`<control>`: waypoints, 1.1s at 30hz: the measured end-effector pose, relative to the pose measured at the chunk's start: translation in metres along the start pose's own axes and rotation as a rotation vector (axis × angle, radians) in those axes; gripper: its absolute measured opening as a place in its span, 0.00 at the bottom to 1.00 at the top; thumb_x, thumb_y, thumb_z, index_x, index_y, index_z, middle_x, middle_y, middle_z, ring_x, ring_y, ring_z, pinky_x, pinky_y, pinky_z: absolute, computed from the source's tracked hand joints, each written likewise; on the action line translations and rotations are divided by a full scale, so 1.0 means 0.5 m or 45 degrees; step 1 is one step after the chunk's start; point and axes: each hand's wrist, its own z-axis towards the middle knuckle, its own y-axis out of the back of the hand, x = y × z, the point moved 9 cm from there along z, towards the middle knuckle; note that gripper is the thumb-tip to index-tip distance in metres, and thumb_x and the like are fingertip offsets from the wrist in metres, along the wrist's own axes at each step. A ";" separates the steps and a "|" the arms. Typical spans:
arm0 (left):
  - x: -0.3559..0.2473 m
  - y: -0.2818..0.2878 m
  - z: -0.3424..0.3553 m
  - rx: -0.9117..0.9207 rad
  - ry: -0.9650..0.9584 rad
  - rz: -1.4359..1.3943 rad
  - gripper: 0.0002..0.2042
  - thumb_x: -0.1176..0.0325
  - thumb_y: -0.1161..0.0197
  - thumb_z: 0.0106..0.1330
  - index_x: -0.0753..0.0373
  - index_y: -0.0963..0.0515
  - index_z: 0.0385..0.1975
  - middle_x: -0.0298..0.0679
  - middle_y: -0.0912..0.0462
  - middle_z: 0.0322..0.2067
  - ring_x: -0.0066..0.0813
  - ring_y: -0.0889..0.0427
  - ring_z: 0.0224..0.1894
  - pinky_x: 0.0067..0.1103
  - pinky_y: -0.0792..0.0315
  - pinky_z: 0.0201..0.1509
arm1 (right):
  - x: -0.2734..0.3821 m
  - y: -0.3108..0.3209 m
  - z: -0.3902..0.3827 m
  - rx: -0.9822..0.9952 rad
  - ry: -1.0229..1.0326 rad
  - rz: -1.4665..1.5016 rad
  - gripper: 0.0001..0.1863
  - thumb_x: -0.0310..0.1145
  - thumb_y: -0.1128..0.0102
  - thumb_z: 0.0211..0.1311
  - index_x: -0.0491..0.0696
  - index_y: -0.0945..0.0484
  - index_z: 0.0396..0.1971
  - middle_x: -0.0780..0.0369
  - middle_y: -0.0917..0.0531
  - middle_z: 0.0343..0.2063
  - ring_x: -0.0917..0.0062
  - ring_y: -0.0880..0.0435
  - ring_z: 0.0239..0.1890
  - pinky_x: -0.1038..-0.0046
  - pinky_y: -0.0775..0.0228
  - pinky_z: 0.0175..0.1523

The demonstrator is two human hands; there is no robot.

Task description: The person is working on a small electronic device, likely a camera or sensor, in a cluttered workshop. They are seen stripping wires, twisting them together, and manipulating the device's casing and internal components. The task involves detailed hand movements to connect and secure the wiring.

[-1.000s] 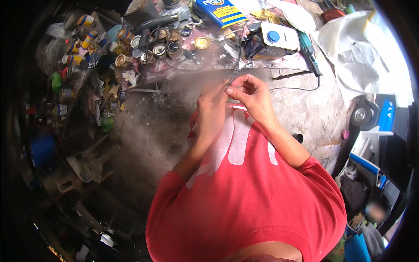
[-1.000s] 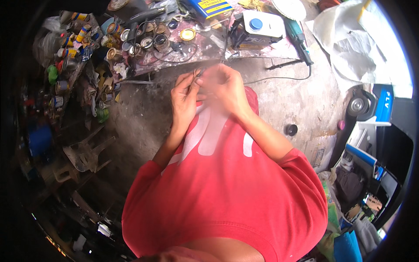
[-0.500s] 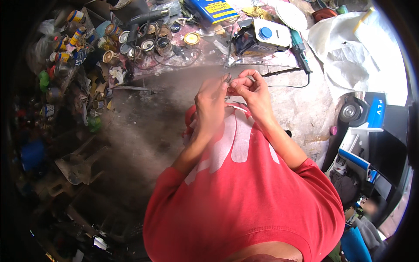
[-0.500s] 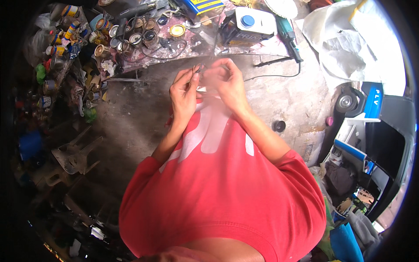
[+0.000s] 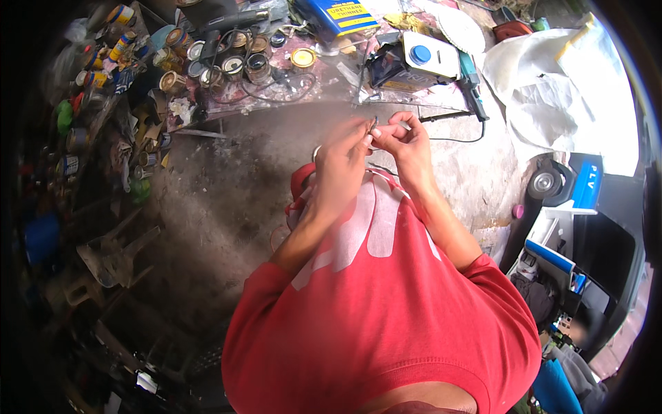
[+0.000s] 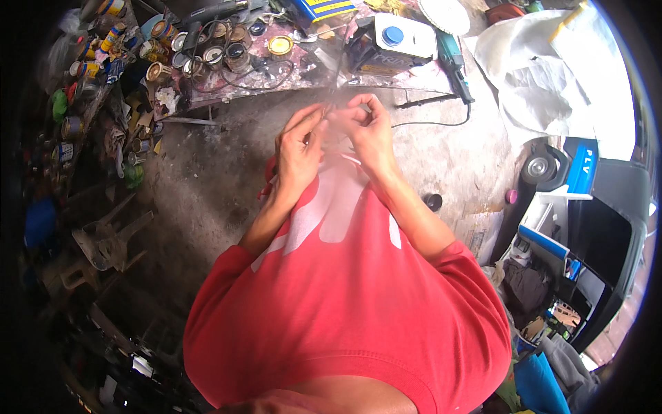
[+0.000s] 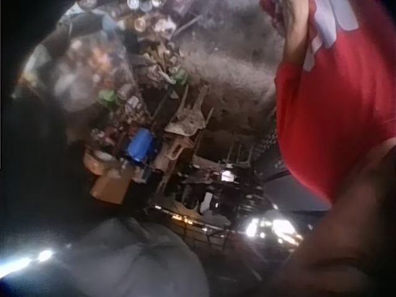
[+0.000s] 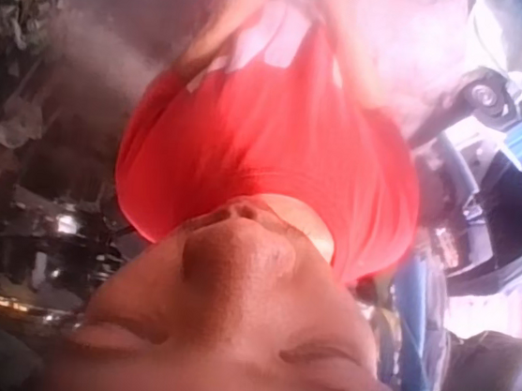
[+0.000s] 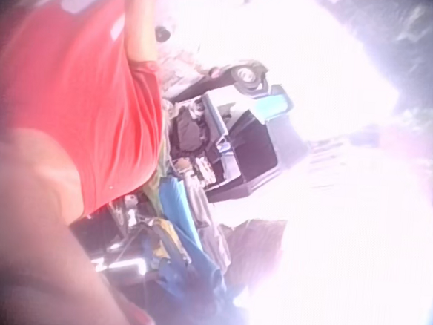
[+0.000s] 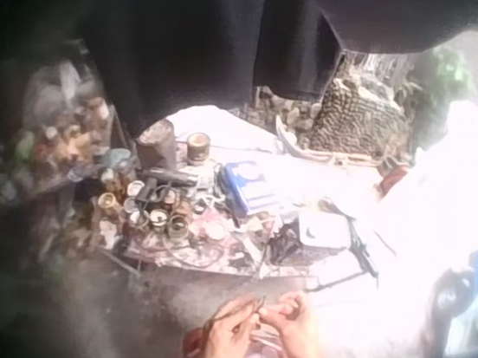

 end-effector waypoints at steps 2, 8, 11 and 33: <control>0.004 0.005 0.001 -0.013 0.031 0.006 0.12 0.73 0.45 0.71 0.68 0.19 0.49 0.48 0.15 0.39 0.34 0.14 0.32 0.26 0.23 0.36 | 0.002 -0.006 -0.002 0.027 -0.006 -0.041 0.16 0.18 0.36 0.58 0.47 0.32 0.41 0.64 0.15 0.32 0.85 0.18 0.35 0.81 0.27 0.39; 0.020 0.021 0.002 -0.068 0.226 -0.059 0.12 0.70 0.44 0.73 0.68 0.18 0.47 0.45 0.14 0.31 0.30 0.14 0.28 0.26 0.23 0.33 | 0.027 -0.041 -0.001 0.094 0.147 -0.138 0.17 0.14 0.37 0.60 0.47 0.34 0.38 0.61 0.16 0.32 0.80 0.18 0.38 0.76 0.24 0.48; 0.044 0.020 0.010 -0.120 0.315 -0.198 0.12 0.68 0.43 0.73 0.67 0.17 0.46 0.42 0.13 0.33 0.27 0.14 0.29 0.25 0.23 0.31 | 0.013 -0.032 0.007 0.129 0.298 -0.151 0.16 0.14 0.37 0.59 0.48 0.35 0.35 0.62 0.17 0.32 0.82 0.19 0.37 0.77 0.25 0.47; 0.069 0.016 0.019 -0.027 0.373 -0.373 0.10 0.80 0.34 0.62 0.64 0.21 0.43 0.33 0.20 0.31 0.17 0.21 0.21 0.15 0.34 0.18 | 0.053 0.004 -0.027 -0.116 0.369 -0.408 0.12 0.18 0.37 0.58 0.45 0.26 0.40 0.63 0.19 0.34 0.79 0.19 0.37 0.77 0.27 0.43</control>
